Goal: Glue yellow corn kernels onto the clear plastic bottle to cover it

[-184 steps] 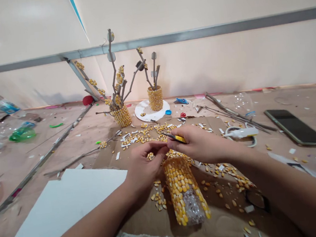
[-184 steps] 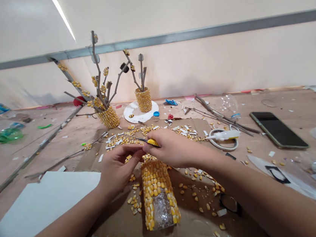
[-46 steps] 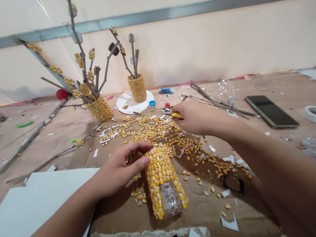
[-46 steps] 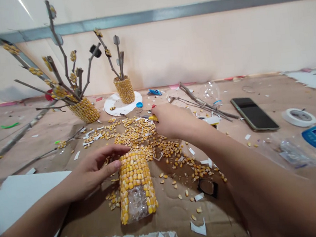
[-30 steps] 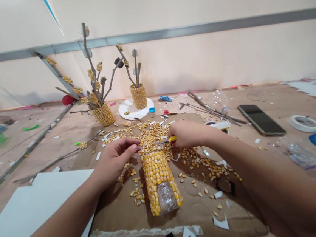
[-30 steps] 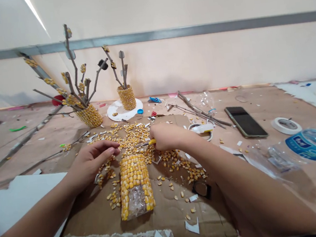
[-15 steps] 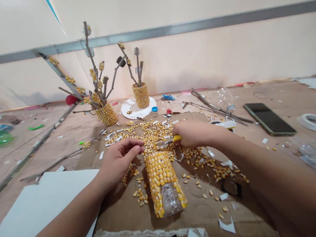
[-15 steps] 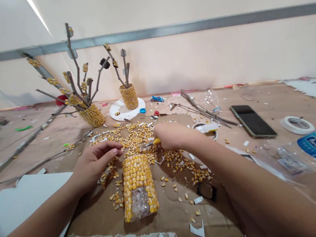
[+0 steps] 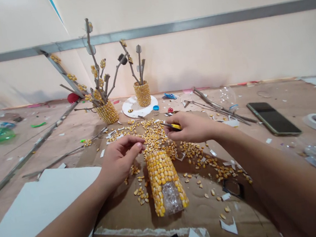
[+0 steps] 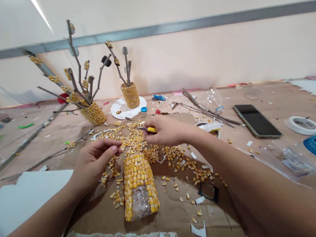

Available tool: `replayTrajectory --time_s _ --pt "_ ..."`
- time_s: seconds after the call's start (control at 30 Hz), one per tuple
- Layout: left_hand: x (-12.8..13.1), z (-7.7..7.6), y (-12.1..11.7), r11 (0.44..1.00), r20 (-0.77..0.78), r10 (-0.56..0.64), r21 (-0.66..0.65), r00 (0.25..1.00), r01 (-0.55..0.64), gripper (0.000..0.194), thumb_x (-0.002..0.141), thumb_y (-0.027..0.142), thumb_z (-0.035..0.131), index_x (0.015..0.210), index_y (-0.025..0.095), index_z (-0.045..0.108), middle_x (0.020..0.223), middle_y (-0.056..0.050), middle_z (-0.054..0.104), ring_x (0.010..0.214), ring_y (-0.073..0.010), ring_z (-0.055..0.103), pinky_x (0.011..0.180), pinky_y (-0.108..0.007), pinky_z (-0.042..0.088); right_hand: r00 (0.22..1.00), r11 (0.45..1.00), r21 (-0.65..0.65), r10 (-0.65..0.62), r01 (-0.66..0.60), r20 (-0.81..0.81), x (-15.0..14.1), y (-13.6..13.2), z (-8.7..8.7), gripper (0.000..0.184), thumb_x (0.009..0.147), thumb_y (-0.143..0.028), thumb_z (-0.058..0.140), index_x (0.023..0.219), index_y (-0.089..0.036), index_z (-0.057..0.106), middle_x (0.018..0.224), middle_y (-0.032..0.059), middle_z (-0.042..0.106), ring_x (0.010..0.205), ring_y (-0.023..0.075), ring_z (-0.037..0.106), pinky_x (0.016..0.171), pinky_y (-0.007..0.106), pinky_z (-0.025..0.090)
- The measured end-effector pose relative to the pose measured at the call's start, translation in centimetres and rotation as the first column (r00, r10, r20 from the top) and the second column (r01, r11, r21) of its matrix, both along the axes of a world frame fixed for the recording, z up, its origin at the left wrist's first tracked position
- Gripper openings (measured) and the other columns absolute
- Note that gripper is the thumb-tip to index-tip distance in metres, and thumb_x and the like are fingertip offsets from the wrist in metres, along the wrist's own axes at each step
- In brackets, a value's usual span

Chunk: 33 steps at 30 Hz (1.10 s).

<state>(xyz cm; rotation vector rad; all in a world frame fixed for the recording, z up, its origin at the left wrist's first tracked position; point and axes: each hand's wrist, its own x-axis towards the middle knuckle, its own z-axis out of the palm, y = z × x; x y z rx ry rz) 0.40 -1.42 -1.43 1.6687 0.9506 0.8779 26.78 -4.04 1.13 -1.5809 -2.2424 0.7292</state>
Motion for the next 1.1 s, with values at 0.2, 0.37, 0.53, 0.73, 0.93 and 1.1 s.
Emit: replayTrajectory --time_s 0.2,0.37,0.53,0.73,0.93,1.1 --pt "0.4 0.7 -1.4 0.995 0.053 -0.083 0.067 0.995 0.08 0.014 0.091 0.033 0.079 0.091 0.02 0.083 0.08 -0.003 0.08 0.073 -0.0142 0.071 0.069 -0.023 0.056 0.802 0.983 0.178 0.139 -0.042 -0.581 -3.9 -1.6 0.3 0.009 0.09 -0.021 0.061 0.083 -0.017 0.066 0.072 -0.0036 0.059 0.066 0.0103 0.05 0.063 0.025 0.042" --pt "0.7 0.8 -1.7 0.996 0.145 -0.078 -0.023 0.986 0.083 0.019 0.088 0.036 0.084 0.082 0.019 0.083 0.071 -0.002 0.078 0.064 -0.0119 0.066 0.063 -0.02 0.053 0.772 0.979 0.204 0.119 0.014 -0.624 -5.1 -2.3 -0.4 0.012 0.092 -0.02 0.062 0.086 -0.015 0.072 0.071 -0.0025 0.062 0.065 0.0107 0.051 0.061 0.025 0.041" --pt "0.5 0.2 -1.3 0.991 0.195 -0.051 -0.111 0.98 0.073 0.02 0.087 0.039 0.086 0.088 0.019 0.085 0.077 -0.003 0.079 0.069 -0.0117 0.067 0.067 -0.02 0.054 0.79 0.945 0.323 0.153 0.06 -0.594 -5.3 -2.2 -1.2 0.014 0.093 -0.019 0.065 0.081 -0.016 0.073 0.074 -0.0003 0.067 0.067 0.0118 0.056 0.063 0.026 0.043" --pt "0.2 -0.5 -1.1 0.982 0.228 -0.072 -0.154 0.971 0.109 0.021 0.09 0.04 0.083 0.087 0.019 0.083 0.074 -0.002 0.077 0.067 -0.0121 0.064 0.064 -0.021 0.051 0.854 0.885 0.446 0.126 0.133 -0.505 -5.6 -2.4 -1.1 0.011 0.089 -0.017 0.07 0.079 -0.017 0.07 0.071 -0.0016 0.065 0.065 0.0115 0.054 0.063 0.026 0.041" --pt "0.2 -0.3 -1.0 0.989 0.176 -0.065 -0.121 0.982 0.087 0.017 0.088 0.034 0.081 0.085 0.018 0.08 0.073 -0.002 0.075 0.066 -0.013 0.062 0.065 -0.023 0.05 0.87 0.872 0.481 0.163 0.095 -0.466 -5.2 -2.5 -0.9 0.009 0.09 -0.015 0.064 0.093 -0.019 0.072 0.083 0.0017 0.072 0.073 0.0143 0.061 0.07 0.027 0.045" --pt "0.3 0.3 -1.1 0.992 0.164 -0.045 -0.106 0.985 0.063 0.02 0.088 0.034 0.077 0.077 0.017 0.074 0.067 0.0 0.069 0.063 -0.0127 0.059 0.064 -0.024 0.048 0.966 0.879 0.468 0.032 0.095 -0.256 -4.4 -2.2 -1.1 0.029 0.092 -0.044 0.066 0.077 -0.02 0.056 0.068 -0.0006 0.056 0.063 0.0141 0.047 0.061 0.028 0.031"
